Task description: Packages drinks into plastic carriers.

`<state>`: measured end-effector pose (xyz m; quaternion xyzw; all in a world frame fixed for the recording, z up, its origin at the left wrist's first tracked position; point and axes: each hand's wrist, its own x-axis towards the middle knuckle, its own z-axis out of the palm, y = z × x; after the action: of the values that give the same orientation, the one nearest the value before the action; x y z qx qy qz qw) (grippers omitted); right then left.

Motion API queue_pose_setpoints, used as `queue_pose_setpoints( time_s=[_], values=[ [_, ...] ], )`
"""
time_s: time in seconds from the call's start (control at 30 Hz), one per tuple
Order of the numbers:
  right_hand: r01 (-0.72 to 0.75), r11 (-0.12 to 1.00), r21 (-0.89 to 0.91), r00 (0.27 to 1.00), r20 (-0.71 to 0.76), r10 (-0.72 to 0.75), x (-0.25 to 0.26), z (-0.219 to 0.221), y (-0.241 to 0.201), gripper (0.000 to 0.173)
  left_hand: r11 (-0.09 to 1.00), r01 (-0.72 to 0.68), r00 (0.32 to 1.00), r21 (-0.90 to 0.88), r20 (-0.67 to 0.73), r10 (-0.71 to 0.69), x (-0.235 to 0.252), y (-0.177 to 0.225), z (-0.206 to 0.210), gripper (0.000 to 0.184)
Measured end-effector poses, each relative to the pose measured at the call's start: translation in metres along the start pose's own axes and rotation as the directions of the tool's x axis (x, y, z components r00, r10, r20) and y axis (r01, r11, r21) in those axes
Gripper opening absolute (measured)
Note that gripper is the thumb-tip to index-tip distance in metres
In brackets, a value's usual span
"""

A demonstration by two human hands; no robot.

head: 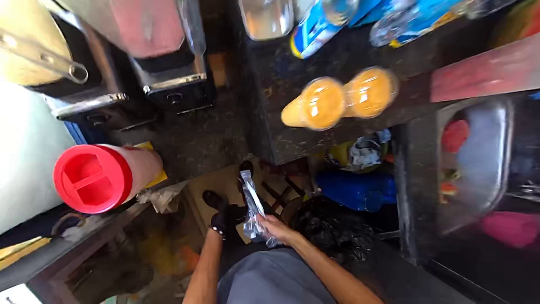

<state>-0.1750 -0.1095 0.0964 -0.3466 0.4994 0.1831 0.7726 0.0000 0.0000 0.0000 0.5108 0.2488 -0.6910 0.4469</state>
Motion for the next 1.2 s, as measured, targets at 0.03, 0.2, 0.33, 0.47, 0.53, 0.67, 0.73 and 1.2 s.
queue_pose_setpoints(
  time_s=[0.03, 0.2, 0.33, 0.47, 0.53, 0.67, 0.73, 1.2],
  values=[
    [0.009, 1.0, -0.026, 0.999, 0.041, -0.008, -0.018, 0.0, -0.007, 0.057, 0.998, -0.067, 0.99, -0.009, 0.121, 0.067, -0.02, 0.008, 0.033, 0.061],
    [0.254, 0.918, -0.305, 0.959, -0.047, -0.281, -0.061, -0.027, -0.065, 0.062, 0.849, -0.379, 0.918, 0.368, 0.03, 0.396, -0.09, 0.067, 0.132, 0.03],
    [0.578, 0.778, -0.247, 0.765, -0.168, -0.622, -0.057, -0.017, -0.143, 0.042, 0.627, -0.555, 0.786, 0.547, 0.098, 0.611, -0.156, 0.108, 0.164, 0.037],
    [0.618, 0.765, 0.18, 0.786, -0.12, -0.607, -0.067, 0.001, -0.177, 0.014, 0.577, -0.768, 0.59, 0.279, -0.045, 0.806, -0.192, 0.149, 0.169, 0.023],
    [0.456, 0.889, 0.029, 0.889, -0.064, -0.454, -0.078, -0.003, -0.176, 0.028, 0.524, -0.827, 0.521, 0.204, -0.071, 0.851, -0.196, 0.17, 0.157, 0.028],
    [0.62, 0.574, -0.535, 0.599, -0.149, -0.787, -0.117, 0.011, -0.204, 0.032, 0.458, -0.796, 0.5, 0.396, 0.005, 0.866, -0.224, 0.205, 0.143, 0.025],
    [0.844, 0.282, -0.456, 0.315, -0.003, -0.949, -0.123, 0.041, -0.25, 0.03, 0.469, -0.77, 0.559, 0.433, 0.104, 0.823, -0.245, 0.215, 0.142, 0.023],
    [0.499, 0.711, -0.495, 0.781, -0.098, -0.617, 0.004, 0.112, -0.34, 0.031, 0.056, -0.183, 0.302, 0.981, 0.002, 0.953, -0.244, 0.311, 0.085, 0.046]
  ],
)
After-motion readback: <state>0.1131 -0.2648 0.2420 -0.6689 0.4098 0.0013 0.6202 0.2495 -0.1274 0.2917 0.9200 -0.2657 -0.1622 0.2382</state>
